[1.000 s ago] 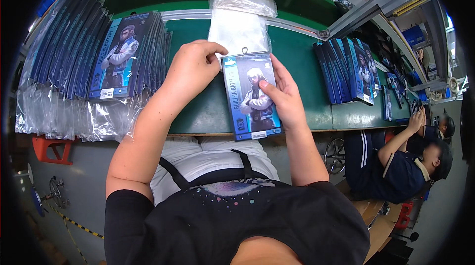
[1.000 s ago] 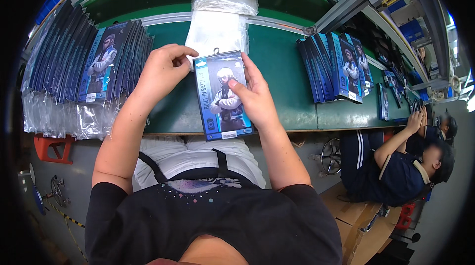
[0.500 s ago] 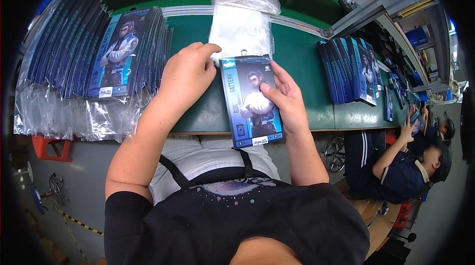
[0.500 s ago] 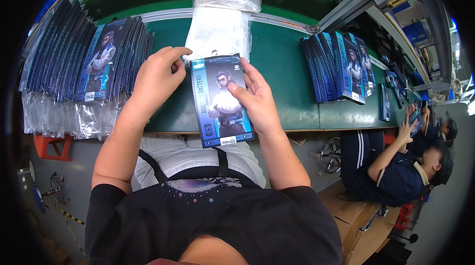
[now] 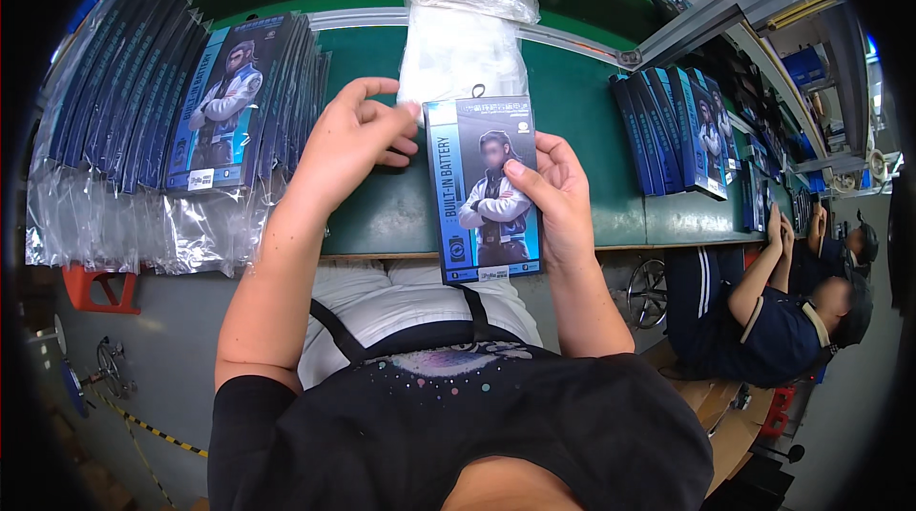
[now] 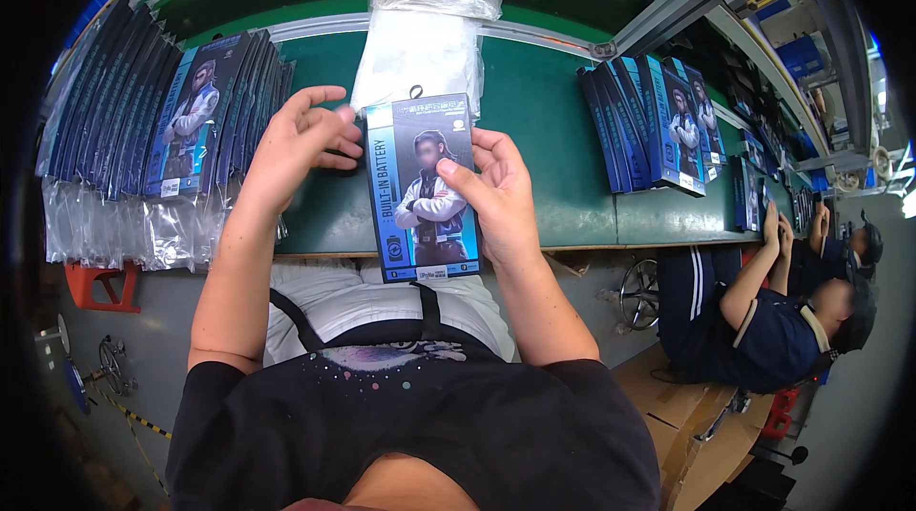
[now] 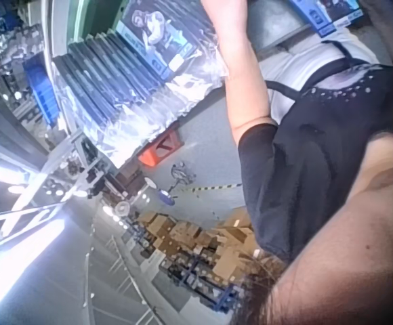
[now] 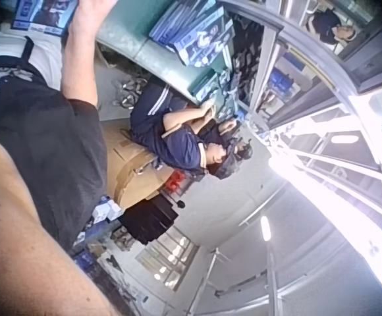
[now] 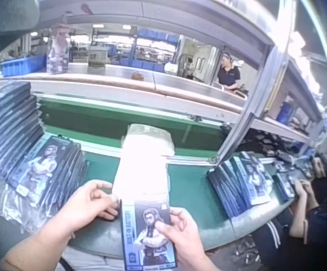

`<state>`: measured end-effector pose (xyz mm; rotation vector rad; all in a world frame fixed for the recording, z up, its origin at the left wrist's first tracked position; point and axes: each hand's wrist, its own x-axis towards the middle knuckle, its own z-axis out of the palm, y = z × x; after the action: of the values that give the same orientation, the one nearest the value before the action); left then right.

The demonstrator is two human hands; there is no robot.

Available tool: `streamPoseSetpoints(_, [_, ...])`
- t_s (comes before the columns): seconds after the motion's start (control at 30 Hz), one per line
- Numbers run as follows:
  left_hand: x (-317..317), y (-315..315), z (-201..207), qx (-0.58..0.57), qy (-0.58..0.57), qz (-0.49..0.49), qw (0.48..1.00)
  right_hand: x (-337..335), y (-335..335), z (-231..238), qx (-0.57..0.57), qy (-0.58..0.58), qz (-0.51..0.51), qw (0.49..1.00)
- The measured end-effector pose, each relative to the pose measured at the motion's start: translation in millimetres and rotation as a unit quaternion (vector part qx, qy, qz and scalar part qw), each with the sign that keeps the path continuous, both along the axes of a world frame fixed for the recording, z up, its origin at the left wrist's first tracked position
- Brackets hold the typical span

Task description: Packaging small blue boxes into clear plastic bags on an assembly line.

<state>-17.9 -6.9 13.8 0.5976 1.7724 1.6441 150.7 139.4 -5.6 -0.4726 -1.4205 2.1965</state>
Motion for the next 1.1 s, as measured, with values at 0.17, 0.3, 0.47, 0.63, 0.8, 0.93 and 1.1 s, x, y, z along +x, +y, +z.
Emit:
streamPoseSetpoints(0.17, [3.4, 21.4, -15.6, 0.016, -0.132, 0.01, 0.991, 1.6, -4.7, 1.4, -0.002, -0.005, 0.011, 1.0])
streamPoseSetpoints(0.3, [12.3, 23.6, -14.8, 0.042, -0.115, 0.012, 0.992, 4.4, -8.4, 0.7, 0.002, -0.003, 0.005, 1.0])
streamPoseSetpoints(0.47, [21.8, 19.3, -18.3, 0.058, -0.051, 0.05, 0.996, 3.8, -13.5, -2.9, 0.01, 0.011, -0.008, 1.0])
streamPoseSetpoints(0.63, [31.7, 10.6, -14.9, 0.072, -0.086, 0.072, 0.991, 7.1, -15.5, -4.4, 0.021, 0.002, 0.007, 1.0])
streamPoseSetpoints(0.8, [31.6, 6.8, -18.2, 0.129, -0.207, 0.072, 0.967, 6.9, -17.8, -3.3, 0.02, 0.019, 0.022, 0.999])
streamPoseSetpoints(0.93, [30.2, 5.6, -21.8, 0.14, -0.203, 0.09, 0.965, 7.7, -18.0, -6.2, 0.02, 0.029, 0.052, 0.998])
streamPoseSetpoints(1.1, [26.1, 2.3, -22.3, 0.185, -0.234, 0.08, 0.951, 6.8, -21.7, -4.3, 0.018, 0.036, 0.057, 0.998])
